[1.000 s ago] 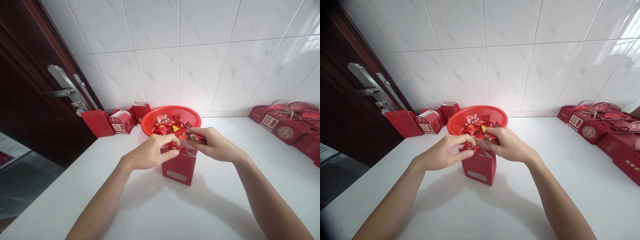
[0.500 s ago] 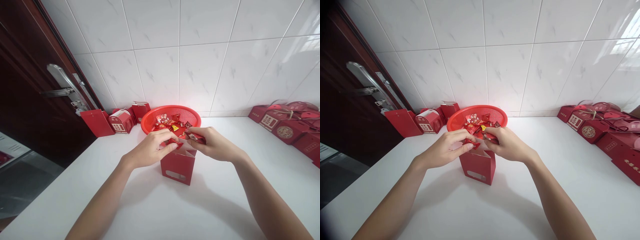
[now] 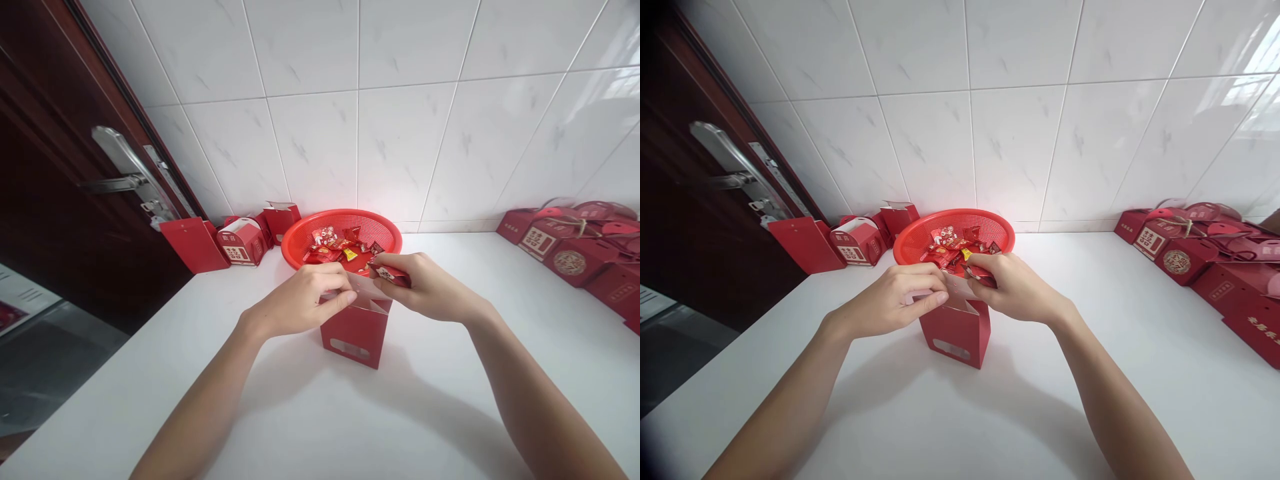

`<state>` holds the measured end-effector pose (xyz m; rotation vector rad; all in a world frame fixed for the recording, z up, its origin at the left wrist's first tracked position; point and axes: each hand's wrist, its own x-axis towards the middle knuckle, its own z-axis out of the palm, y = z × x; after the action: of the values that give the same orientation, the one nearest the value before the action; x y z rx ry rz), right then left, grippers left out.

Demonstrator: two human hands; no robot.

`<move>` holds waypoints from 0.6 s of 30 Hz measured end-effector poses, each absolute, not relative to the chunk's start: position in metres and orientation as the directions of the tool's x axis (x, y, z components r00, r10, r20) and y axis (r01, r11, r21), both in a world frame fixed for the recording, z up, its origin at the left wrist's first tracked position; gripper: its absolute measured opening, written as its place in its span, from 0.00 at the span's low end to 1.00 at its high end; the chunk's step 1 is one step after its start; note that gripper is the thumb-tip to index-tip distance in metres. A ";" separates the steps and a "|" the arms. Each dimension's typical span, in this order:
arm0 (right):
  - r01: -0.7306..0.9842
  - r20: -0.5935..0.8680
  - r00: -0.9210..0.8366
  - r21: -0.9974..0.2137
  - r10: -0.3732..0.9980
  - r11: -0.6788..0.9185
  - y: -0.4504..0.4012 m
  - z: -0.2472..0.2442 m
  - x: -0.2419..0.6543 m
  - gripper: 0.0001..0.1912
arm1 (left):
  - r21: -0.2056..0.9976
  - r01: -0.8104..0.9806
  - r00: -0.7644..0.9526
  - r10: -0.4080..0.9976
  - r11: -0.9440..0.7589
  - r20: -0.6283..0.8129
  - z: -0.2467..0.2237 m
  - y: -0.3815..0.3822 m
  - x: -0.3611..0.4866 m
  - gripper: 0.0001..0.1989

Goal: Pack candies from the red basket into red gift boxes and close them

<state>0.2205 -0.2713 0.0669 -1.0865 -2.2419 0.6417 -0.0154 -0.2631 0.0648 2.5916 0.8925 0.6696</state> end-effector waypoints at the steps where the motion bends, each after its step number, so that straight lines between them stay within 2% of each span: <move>1: 0.545 0.274 -0.512 -0.629 0.814 0.554 -0.272 0.067 0.220 0.14 | 0.440 0.487 0.696 0.639 -0.755 0.327 0.065 -0.263 -0.015 0.14; 6: 0.543 0.266 -0.511 -0.637 0.818 0.546 -0.273 0.068 0.220 0.14 | 0.462 0.470 0.702 0.636 -0.752 0.321 0.063 -0.262 -0.016 0.11; 10: 0.493 0.254 -0.498 -0.703 0.829 0.512 -0.273 0.069 0.221 0.15 | 0.490 0.429 0.697 0.623 -0.759 0.354 0.062 -0.262 -0.017 0.11; 14: 0.348 0.278 -0.430 -0.827 0.859 0.442 -0.274 0.072 0.222 0.17 | 0.514 0.399 0.646 0.631 -0.759 0.430 0.059 -0.262 -0.017 0.13; 18: 0.196 0.272 -0.353 -0.914 0.895 0.355 -0.278 0.075 0.223 0.14 | 0.560 0.379 0.622 0.651 -0.737 0.435 0.059 -0.262 -0.016 0.15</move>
<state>0.2225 -0.2777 0.0750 -0.9651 -1.7766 1.0468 -0.0163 -0.2624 0.0590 2.4302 0.8167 0.8881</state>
